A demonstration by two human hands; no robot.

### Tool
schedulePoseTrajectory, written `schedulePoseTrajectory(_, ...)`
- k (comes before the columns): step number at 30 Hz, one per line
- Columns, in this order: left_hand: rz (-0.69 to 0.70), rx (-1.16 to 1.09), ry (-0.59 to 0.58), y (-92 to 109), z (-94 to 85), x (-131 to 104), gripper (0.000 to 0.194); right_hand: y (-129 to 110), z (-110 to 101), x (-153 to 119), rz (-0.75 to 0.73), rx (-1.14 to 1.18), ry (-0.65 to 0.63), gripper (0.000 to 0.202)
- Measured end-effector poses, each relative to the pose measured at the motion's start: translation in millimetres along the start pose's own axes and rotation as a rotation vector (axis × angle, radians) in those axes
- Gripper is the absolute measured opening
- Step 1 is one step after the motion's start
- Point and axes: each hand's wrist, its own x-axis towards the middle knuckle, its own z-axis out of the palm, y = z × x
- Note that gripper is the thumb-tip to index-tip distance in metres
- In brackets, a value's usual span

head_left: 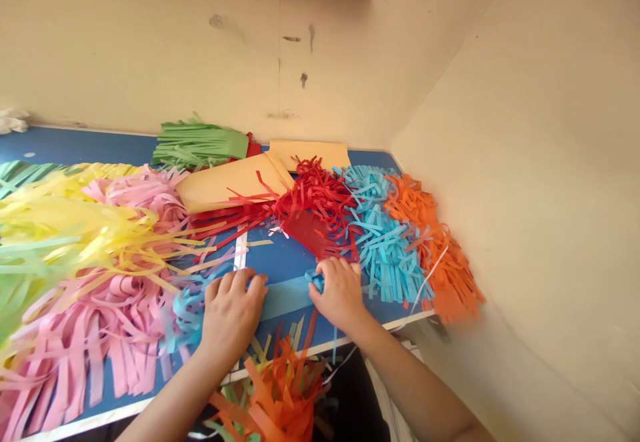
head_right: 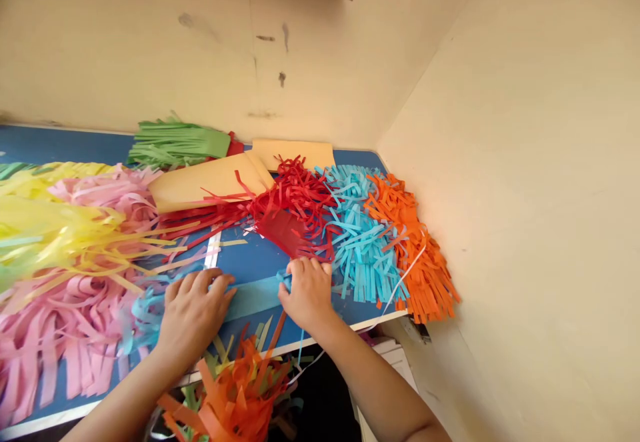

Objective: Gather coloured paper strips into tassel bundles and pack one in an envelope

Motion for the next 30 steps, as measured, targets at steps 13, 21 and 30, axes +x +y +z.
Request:
schedulePoseTrajectory(13,0.350,0.032,0.097,8,-13.3,-15,0.022,13,-16,23,-0.578,0.083,-0.342,0.040)
schedulePoseTrajectory(21,0.190,-0.193,0.172,-22,8.3,-17,0.024,27,-15,33,-0.480,0.206,-0.354,0.013)
schedulePoseTrajectory(30,0.041,-0.232,0.038,-17,4.6,-3,0.042,25,2,33,-0.299,0.159,-0.214,0.027)
